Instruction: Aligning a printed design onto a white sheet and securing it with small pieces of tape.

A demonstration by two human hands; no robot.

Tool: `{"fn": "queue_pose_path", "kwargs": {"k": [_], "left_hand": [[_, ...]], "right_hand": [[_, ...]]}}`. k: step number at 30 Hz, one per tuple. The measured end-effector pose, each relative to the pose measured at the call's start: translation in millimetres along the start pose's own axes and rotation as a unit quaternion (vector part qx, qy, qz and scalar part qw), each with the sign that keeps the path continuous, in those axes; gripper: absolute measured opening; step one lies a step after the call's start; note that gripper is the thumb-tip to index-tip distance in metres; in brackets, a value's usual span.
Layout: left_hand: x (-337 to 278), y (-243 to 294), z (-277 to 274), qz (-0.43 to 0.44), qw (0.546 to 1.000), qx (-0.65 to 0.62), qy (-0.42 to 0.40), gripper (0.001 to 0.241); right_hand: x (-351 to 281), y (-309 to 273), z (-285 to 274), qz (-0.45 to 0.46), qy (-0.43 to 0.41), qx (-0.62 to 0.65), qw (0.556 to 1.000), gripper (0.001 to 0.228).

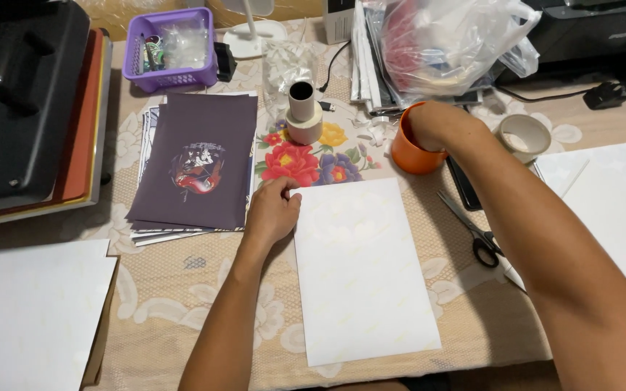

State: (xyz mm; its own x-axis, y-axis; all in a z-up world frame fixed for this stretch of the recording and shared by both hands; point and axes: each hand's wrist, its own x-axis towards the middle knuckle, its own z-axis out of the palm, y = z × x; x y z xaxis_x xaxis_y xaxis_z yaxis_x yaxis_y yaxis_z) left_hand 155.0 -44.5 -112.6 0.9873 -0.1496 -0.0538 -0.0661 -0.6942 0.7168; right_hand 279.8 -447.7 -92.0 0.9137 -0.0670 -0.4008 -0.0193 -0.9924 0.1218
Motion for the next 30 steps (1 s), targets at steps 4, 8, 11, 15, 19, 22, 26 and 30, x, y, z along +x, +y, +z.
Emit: {"fn": "queue_pose_path", "kwargs": {"k": [4,8,11,15,19,22,26,30], "left_hand": [[0.1,0.2,0.0,0.008,1.000,-0.006,0.008,0.028],[1.3,-1.7,2.1,0.000,1.000,-0.009,0.001,0.030],[-0.4,-3.6,1.9,0.001,1.000,-0.008,0.005,0.031],[0.9,-5.6,1.5,-0.004,1.000,-0.015,0.011,0.032],[-0.8,-5.1,-0.3,-0.004,1.000,-0.026,0.016,0.032],[-3.1,-4.8,1.5,0.000,0.999,-0.019,0.026,0.033],[-14.4,19.8,-9.3,-0.002,0.997,0.011,0.076,0.038],[-16.9,18.5,-2.7,0.142,0.979,-0.024,0.147,0.031]], "right_hand": [[-6.7,8.3,4.4,-0.028,0.043,0.020,0.998,0.033],[-19.3,4.6,-9.4,-0.020,0.059,0.043,0.997,0.025],[-61.1,-17.0,-40.9,-0.021,0.062,0.039,0.997,0.028],[-103.9,-22.3,-70.0,-0.040,0.105,0.029,0.993,0.039],[-123.0,-10.7,-63.1,-0.051,0.171,0.078,0.981,0.038],[-116.3,4.9,-47.3,-0.075,0.226,0.090,0.967,0.025],[-129.4,11.7,-31.5,-0.107,0.299,0.273,0.908,0.017],[-162.7,-11.5,-14.5,-0.175,0.278,0.586,0.741,0.030]]}}
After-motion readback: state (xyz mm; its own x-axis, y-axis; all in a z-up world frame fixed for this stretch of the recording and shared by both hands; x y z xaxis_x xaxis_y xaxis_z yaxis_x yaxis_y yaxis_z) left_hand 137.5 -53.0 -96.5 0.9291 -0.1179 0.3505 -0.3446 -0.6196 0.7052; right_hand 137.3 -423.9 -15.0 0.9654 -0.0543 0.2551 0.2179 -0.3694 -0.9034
